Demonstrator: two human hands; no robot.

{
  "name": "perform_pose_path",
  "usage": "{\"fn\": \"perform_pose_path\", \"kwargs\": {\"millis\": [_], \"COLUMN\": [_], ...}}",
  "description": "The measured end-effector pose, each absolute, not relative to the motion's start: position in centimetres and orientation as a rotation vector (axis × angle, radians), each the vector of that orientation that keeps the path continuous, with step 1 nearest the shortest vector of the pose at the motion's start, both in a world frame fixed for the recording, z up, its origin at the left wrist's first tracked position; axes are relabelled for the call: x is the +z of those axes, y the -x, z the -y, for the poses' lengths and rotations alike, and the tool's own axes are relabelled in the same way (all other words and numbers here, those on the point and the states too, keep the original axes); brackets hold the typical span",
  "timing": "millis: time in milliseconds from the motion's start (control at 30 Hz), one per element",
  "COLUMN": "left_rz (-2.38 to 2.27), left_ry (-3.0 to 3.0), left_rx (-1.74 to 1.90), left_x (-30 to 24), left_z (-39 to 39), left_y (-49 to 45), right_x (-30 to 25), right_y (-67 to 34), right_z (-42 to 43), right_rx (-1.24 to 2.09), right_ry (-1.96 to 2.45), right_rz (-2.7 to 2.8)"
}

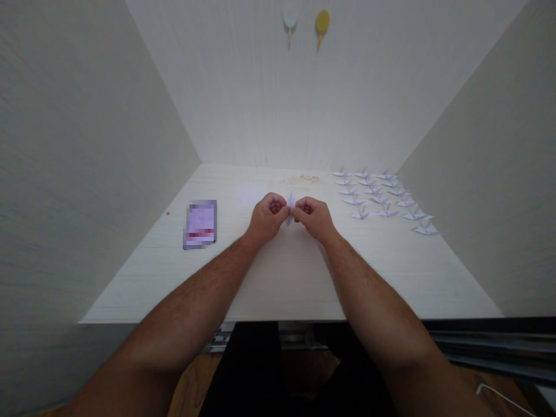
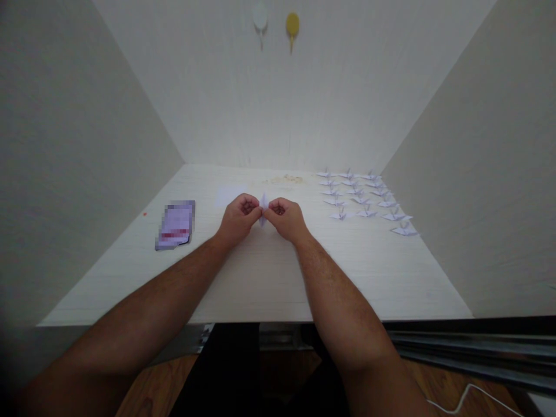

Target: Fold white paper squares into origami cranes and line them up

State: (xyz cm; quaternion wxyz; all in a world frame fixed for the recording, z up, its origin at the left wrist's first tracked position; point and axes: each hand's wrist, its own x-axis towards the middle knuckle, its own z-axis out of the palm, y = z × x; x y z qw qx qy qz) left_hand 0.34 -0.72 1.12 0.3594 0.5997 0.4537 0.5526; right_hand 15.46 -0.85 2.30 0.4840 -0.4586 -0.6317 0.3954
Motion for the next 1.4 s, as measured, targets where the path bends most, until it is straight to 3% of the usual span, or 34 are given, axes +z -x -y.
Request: {"fn": "perform_pose_path", "kwargs": {"millis": [633, 1400], "left_rz": [-1.07, -1.285], "left_ry": [-1.385, -1.669], "left_rx": [1.405, 1.3], "left_x": [0.83, 0.46], "left_z": [0.6, 0.9], "left_y": [-0.38, -0.63], "right_x": [1.93, 2.26], "right_y": [-15.39, -15.13], "right_z": [0.77, 0.64], "right_rx": [0.906, 0.981], "right_ry": [1.148, 1.084], "right_rz": [1.505, 1.335]}}
